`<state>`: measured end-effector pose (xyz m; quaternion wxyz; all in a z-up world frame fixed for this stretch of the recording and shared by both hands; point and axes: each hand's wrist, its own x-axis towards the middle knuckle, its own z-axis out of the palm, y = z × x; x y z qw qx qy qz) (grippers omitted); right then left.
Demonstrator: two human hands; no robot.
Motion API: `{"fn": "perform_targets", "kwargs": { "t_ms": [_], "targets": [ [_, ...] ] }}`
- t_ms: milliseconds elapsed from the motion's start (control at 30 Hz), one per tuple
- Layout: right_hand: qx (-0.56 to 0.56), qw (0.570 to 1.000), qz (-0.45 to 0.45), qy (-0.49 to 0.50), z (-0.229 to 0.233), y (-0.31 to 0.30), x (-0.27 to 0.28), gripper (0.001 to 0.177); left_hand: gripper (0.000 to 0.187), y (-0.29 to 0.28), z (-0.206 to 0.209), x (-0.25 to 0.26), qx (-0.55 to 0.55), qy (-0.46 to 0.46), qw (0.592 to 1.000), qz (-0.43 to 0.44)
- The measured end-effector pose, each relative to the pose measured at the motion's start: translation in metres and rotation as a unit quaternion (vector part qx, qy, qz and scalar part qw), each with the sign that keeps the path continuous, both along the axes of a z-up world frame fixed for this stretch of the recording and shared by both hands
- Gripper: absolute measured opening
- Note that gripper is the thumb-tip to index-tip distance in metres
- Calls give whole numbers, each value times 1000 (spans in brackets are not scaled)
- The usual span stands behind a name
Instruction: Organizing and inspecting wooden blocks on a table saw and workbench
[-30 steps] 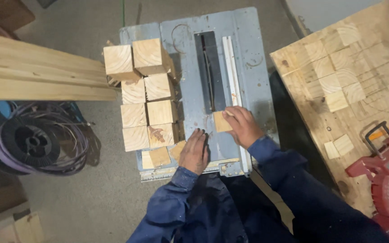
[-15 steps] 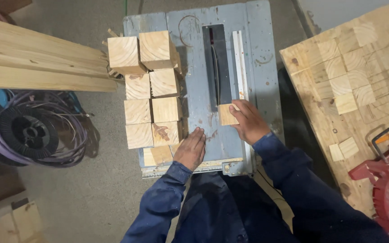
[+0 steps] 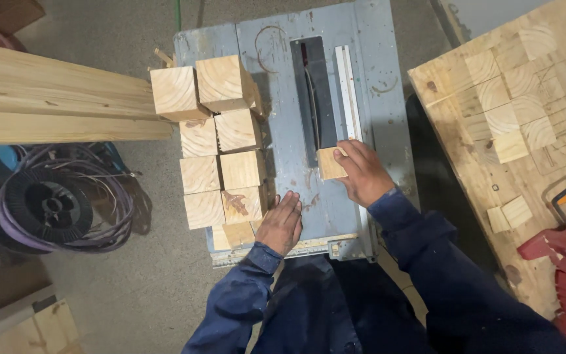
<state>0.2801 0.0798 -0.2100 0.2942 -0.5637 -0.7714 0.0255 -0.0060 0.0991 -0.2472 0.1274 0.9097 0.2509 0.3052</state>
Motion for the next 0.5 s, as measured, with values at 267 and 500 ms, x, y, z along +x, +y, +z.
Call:
{"fn": "perform_targets", "kwargs": {
  "t_ms": [267,500],
  "targets": [
    [25,999,-20,-8,18,12,-3,43,32,1,2,1,-16,-10,1000,2],
    [29,999,-39,-11,11,18,0,43,31,4,8,1,-15,0,1000,-2]
  ]
}}
